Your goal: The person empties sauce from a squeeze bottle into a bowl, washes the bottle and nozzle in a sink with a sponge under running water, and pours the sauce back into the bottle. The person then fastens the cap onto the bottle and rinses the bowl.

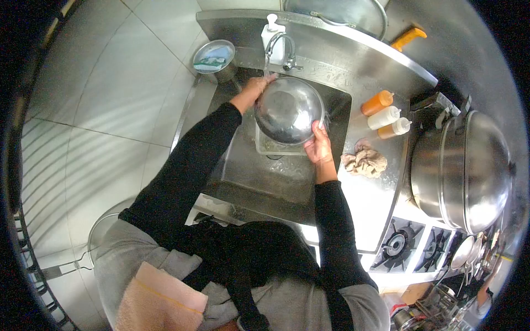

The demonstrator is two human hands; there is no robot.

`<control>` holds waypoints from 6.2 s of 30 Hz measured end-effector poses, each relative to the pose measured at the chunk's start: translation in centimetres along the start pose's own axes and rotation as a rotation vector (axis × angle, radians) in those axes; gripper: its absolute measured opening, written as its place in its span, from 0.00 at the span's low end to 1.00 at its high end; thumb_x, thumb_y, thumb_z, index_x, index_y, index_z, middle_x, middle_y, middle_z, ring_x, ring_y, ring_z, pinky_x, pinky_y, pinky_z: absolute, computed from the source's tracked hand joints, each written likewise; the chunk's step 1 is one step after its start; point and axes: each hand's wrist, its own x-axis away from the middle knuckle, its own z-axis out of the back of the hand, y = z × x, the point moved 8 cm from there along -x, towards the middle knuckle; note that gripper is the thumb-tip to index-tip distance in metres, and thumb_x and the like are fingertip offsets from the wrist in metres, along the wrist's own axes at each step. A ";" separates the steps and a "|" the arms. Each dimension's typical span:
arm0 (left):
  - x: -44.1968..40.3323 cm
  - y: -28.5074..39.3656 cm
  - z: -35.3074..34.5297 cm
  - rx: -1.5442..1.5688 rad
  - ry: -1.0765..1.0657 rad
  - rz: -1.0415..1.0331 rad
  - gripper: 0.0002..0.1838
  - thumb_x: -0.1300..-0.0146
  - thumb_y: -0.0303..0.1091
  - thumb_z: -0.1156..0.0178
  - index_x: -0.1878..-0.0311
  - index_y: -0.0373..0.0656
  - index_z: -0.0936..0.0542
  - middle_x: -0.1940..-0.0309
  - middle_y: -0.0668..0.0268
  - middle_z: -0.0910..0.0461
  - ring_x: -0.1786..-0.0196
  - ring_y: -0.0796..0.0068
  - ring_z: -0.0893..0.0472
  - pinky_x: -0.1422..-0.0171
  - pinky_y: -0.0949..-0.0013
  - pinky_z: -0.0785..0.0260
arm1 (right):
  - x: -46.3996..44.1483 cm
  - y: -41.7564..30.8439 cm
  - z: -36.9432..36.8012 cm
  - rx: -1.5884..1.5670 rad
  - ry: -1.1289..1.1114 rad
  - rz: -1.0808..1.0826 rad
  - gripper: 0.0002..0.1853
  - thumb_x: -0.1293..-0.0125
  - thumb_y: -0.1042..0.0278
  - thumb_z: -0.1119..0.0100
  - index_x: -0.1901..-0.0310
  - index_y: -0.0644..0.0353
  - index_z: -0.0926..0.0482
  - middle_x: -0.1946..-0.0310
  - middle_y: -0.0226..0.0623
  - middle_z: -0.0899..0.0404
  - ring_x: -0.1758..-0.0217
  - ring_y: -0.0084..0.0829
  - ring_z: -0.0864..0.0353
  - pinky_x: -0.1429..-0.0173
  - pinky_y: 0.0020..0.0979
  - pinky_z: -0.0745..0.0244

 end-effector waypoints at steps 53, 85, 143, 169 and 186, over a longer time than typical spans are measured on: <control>13.5 11.5 -3.7 -1.071 0.162 -1.296 0.20 0.42 0.20 0.46 0.46 0.46 0.20 0.46 0.58 0.20 0.42 0.53 0.23 0.41 0.53 0.30 | 37.5 -13.5 16.2 2.201 0.472 0.202 0.66 0.57 0.24 0.30 0.26 0.66 0.45 0.26 0.60 0.48 0.21 0.55 0.49 0.20 0.47 0.51; 7.7 -3.9 3.1 -0.144 0.227 -0.094 0.22 0.37 0.42 0.41 0.44 0.39 0.24 0.45 0.53 0.21 0.53 0.54 0.16 0.49 0.52 0.25 | 23.7 -15.3 16.1 1.804 0.538 0.410 0.23 0.43 0.56 0.30 0.50 0.62 0.17 0.50 0.58 0.24 0.47 0.57 0.23 0.41 0.44 0.26; 26.3 -5.6 -28.9 0.110 -0.561 0.115 0.24 0.36 0.41 0.33 0.44 0.33 0.24 0.57 0.58 0.20 0.61 0.72 0.17 0.59 0.69 0.20 | 4.4 -27.0 10.6 1.315 0.903 0.695 0.33 0.46 0.51 0.23 0.47 0.66 0.26 0.74 0.42 0.16 0.76 0.38 0.15 0.68 0.38 0.20; 30.4 25.6 -34.2 -0.207 -0.631 -1.097 0.32 0.43 0.41 0.27 0.36 0.42 0.26 0.50 0.66 0.24 0.46 0.74 0.25 0.37 0.67 0.33 | 23.7 -27.9 -4.7 1.180 -0.143 0.557 0.23 0.44 0.62 0.30 0.47 0.58 0.22 0.53 0.30 0.19 0.50 0.24 0.22 0.42 0.33 0.26; 38.2 15.8 -49.6 -0.023 -1.128 -0.946 0.15 0.45 0.37 0.35 0.59 0.42 0.26 0.55 0.52 0.17 0.34 0.51 0.26 0.18 0.47 0.66 | 37.9 -23.3 3.0 1.067 0.288 0.970 0.31 0.59 0.66 0.30 0.47 0.62 0.23 0.61 0.41 0.17 0.54 0.37 0.17 0.50 0.36 0.22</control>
